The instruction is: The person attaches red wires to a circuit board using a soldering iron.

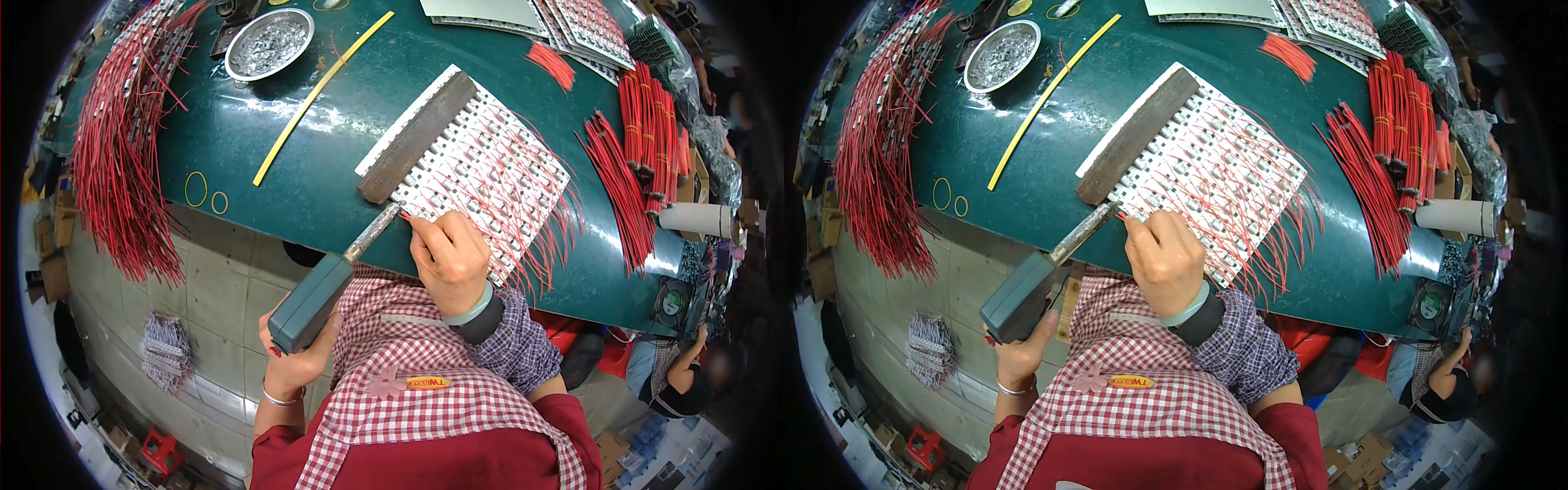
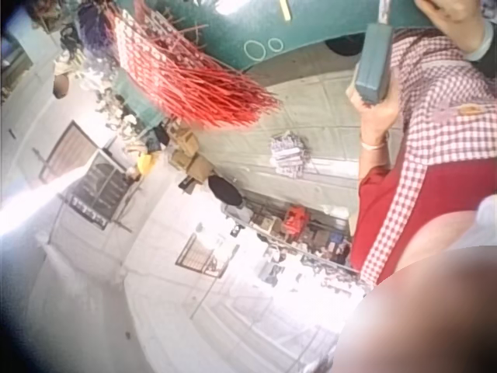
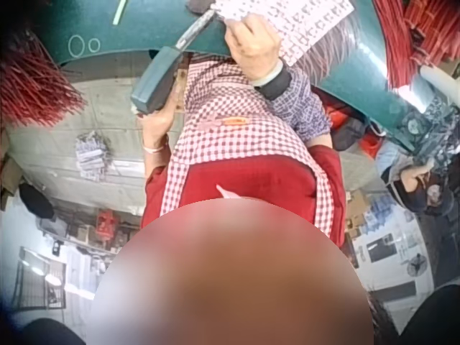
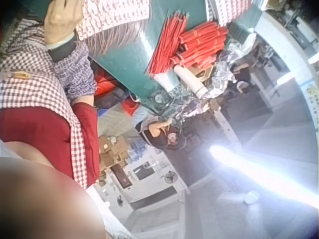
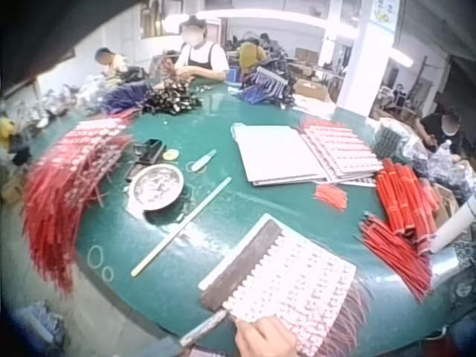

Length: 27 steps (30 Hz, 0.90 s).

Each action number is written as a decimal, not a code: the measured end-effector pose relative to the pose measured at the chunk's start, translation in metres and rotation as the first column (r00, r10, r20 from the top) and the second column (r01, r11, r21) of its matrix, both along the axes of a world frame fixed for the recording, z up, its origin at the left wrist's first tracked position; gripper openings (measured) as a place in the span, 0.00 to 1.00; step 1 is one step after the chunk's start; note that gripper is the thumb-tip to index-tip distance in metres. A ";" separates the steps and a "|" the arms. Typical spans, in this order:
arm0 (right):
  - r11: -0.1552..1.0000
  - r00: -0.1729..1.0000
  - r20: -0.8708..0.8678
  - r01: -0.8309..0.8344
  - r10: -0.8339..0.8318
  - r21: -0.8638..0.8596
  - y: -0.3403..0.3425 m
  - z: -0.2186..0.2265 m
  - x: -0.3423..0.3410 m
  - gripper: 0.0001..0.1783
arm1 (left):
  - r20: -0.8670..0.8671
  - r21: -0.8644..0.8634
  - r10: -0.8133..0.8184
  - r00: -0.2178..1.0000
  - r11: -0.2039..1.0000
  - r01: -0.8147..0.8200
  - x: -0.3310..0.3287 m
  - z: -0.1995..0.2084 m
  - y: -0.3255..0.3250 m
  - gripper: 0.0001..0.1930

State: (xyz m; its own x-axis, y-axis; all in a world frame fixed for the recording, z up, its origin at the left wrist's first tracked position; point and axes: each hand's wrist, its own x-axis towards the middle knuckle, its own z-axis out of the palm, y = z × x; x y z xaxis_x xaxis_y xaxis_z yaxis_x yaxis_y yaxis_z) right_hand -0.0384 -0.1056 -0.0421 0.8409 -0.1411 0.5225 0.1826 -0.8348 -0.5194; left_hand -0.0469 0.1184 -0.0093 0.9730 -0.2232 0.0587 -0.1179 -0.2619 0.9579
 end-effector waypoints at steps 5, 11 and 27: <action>1.000 1.000 -0.006 -0.009 0.010 0.012 -0.001 0.001 0.001 0.14 | -0.058 0.004 -0.015 0.998 1.000 0.015 -0.001 -0.003 0.002 0.09; 1.000 0.999 -0.032 0.005 -0.004 0.016 0.000 0.001 0.000 0.14 | -0.075 0.006 0.001 0.997 1.000 -0.001 -0.001 0.001 0.001 0.09; 1.000 0.998 -0.058 0.000 0.002 0.024 0.000 0.002 -0.001 0.11 | -0.170 0.065 -0.040 0.985 0.997 0.052 0.003 0.011 0.000 0.08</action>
State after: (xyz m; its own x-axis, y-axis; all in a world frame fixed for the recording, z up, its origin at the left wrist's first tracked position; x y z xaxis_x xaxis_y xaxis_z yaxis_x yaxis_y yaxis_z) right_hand -0.0391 -0.1055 -0.0404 0.8699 -0.1520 0.4692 0.1525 -0.8218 -0.5490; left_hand -0.0441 0.1184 0.0021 0.9562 -0.2660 -0.1220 0.0300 -0.3256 0.9450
